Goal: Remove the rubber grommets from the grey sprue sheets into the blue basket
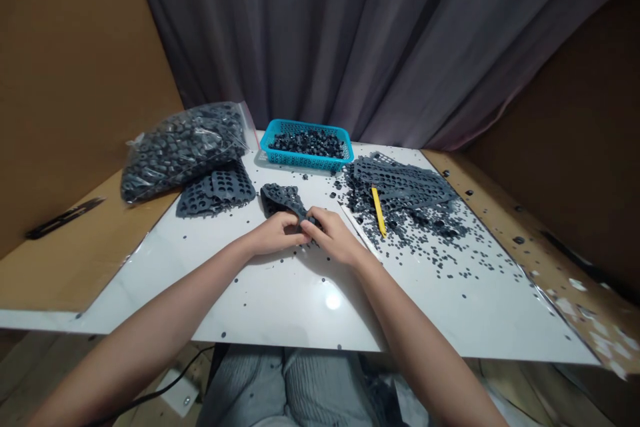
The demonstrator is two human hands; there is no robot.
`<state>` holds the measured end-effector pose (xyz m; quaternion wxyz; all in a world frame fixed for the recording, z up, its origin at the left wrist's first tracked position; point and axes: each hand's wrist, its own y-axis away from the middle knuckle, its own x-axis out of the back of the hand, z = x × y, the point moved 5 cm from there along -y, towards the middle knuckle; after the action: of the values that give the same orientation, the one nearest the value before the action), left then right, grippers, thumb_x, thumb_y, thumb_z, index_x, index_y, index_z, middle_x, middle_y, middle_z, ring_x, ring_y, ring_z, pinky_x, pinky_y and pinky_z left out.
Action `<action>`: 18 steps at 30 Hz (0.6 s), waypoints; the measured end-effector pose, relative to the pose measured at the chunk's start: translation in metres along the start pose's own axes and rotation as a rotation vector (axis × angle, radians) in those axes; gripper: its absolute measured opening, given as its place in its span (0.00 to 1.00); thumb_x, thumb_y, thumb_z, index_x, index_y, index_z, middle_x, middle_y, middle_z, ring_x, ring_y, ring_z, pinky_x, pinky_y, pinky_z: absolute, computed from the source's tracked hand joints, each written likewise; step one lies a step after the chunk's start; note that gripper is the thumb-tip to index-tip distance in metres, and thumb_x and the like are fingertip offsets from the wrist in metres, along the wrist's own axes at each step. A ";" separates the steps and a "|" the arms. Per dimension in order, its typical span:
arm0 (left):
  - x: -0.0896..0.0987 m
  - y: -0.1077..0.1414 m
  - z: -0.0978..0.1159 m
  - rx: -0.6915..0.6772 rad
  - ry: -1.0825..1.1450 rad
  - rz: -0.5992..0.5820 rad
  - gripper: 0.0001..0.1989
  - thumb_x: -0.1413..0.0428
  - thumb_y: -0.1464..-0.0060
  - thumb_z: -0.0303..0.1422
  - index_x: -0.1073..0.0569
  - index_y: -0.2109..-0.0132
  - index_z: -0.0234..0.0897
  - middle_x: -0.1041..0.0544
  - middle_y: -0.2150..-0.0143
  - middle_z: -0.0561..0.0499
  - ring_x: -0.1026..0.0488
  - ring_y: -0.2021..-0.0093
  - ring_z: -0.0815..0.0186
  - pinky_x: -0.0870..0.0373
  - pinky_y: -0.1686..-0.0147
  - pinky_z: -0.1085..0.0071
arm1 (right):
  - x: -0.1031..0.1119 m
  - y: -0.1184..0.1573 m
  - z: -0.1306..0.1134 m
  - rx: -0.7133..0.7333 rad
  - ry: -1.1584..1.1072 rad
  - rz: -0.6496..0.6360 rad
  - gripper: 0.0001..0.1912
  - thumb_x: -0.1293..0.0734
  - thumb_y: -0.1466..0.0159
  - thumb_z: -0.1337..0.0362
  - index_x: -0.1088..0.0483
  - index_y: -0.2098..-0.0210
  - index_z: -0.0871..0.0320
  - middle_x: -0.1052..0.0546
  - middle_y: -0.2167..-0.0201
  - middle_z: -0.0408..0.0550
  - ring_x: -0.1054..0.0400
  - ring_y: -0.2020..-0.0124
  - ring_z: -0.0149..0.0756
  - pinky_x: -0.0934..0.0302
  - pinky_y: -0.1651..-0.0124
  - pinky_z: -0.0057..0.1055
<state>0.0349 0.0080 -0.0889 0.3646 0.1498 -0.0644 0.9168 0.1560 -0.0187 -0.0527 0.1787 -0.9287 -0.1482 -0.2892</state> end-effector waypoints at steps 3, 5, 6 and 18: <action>-0.001 0.001 0.007 -0.051 -0.130 0.000 0.11 0.44 0.51 0.37 0.27 0.73 0.32 0.31 0.76 0.52 0.35 0.73 0.67 0.41 0.73 0.73 | -0.002 0.000 0.000 -0.007 0.042 -0.005 0.14 0.41 0.37 0.57 0.42 0.76 0.57 0.38 0.79 0.39 0.44 0.74 0.30 0.52 0.69 0.27; 0.001 0.001 0.012 -0.099 -0.161 0.043 0.14 0.47 0.48 0.39 0.26 0.71 0.33 0.30 0.74 0.51 0.35 0.71 0.66 0.40 0.69 0.72 | -0.002 -0.001 0.004 -0.020 -0.029 0.009 0.16 0.41 0.37 0.56 0.44 0.78 0.57 0.40 0.80 0.39 0.46 0.75 0.30 0.53 0.69 0.27; 0.001 0.001 0.013 -0.116 -0.149 0.073 0.15 0.49 0.46 0.41 0.27 0.71 0.33 0.30 0.74 0.51 0.35 0.69 0.66 0.40 0.67 0.71 | -0.003 -0.002 0.007 -0.036 -0.097 0.011 0.17 0.42 0.37 0.55 0.44 0.78 0.57 0.41 0.80 0.39 0.47 0.75 0.29 0.53 0.70 0.27; 0.002 0.004 0.006 0.111 0.691 0.092 0.19 0.39 0.58 0.45 0.34 0.76 0.34 0.34 0.75 0.53 0.37 0.74 0.70 0.39 0.69 0.72 | 0.014 -0.008 0.030 -0.150 -0.995 0.142 0.22 0.39 0.41 0.49 0.52 0.80 0.55 0.53 0.81 0.37 0.59 0.80 0.29 0.55 0.75 0.28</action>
<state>0.0320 0.0051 -0.0825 0.3144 -0.1528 0.1060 0.9309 0.1783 0.0034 -0.0652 0.0386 -0.9721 -0.1306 0.1911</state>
